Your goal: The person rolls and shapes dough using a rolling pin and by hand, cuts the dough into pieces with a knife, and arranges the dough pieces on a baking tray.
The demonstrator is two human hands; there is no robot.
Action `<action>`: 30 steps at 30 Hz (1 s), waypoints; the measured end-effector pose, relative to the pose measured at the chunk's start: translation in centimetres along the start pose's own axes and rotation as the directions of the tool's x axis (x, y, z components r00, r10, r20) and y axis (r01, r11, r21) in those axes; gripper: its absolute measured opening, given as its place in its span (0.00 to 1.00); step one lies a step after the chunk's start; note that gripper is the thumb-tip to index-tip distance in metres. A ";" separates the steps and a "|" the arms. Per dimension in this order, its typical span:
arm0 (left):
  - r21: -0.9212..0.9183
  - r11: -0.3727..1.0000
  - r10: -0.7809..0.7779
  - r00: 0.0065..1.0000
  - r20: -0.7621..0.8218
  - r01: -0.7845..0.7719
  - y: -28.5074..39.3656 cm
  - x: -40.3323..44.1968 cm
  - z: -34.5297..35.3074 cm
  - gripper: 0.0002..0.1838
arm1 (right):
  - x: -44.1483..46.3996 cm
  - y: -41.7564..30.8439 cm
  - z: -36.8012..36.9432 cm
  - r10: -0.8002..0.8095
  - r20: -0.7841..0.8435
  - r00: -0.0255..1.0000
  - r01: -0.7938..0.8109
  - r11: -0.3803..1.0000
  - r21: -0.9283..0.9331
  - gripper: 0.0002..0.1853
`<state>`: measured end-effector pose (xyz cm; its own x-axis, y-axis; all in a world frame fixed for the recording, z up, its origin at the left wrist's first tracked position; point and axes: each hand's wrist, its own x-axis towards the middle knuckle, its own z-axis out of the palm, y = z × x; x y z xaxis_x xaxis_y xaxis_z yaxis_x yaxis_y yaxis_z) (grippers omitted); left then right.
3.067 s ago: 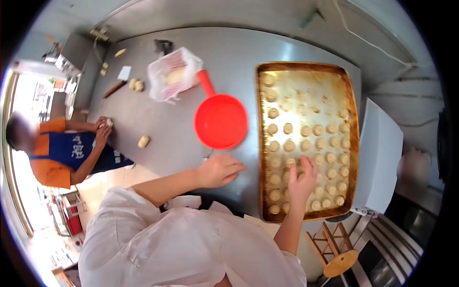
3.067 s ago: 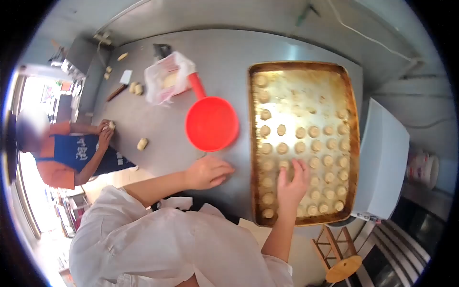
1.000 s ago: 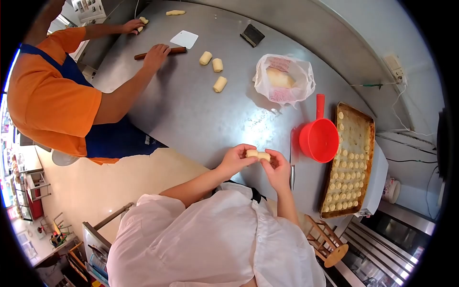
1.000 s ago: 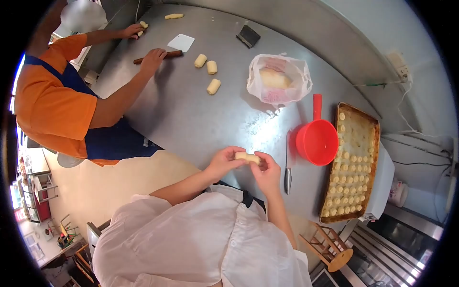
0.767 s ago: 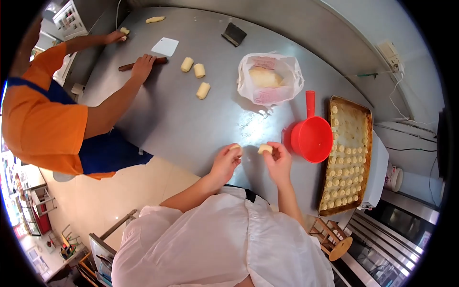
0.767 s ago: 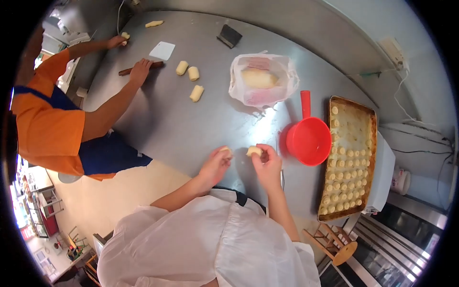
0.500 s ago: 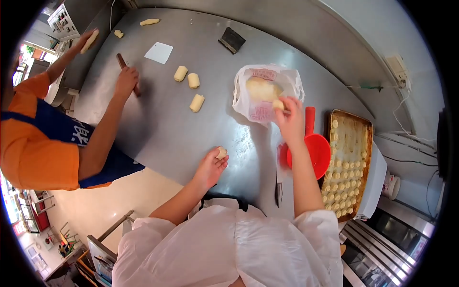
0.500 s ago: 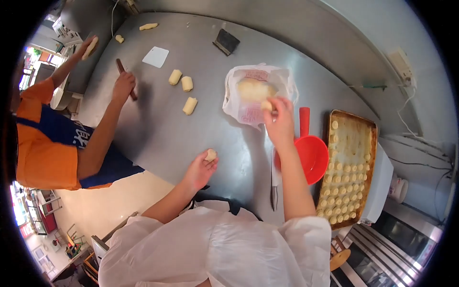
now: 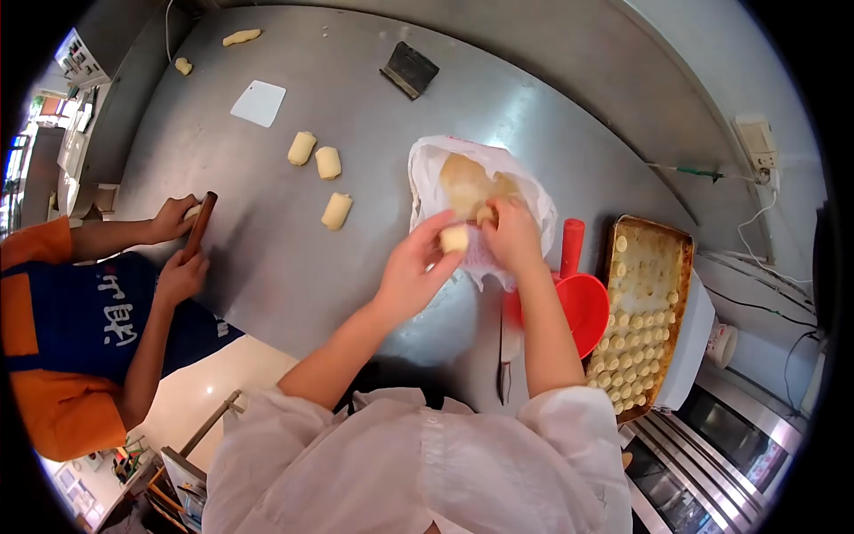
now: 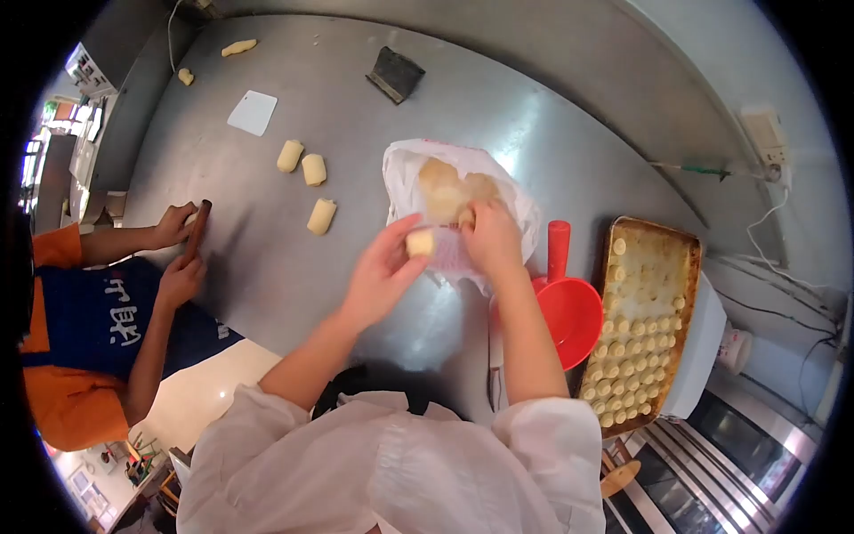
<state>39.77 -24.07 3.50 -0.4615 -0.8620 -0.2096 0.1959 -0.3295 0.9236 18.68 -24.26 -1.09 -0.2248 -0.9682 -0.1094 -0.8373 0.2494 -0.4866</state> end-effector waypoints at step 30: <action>-0.244 0.723 -0.590 0.761 0.268 0.646 -0.3 -12.7 5.6 0.25 | -22.4 8.7 -7.4 0.197 -0.576 0.793 -0.167 0.980 0.105 0.12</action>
<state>40.71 -10.89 7.70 -0.6991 -0.3585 -0.6187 0.0542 -0.8893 0.4542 12.78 -0.32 3.51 -0.6307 -0.7084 0.3170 -0.7307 0.4044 -0.5501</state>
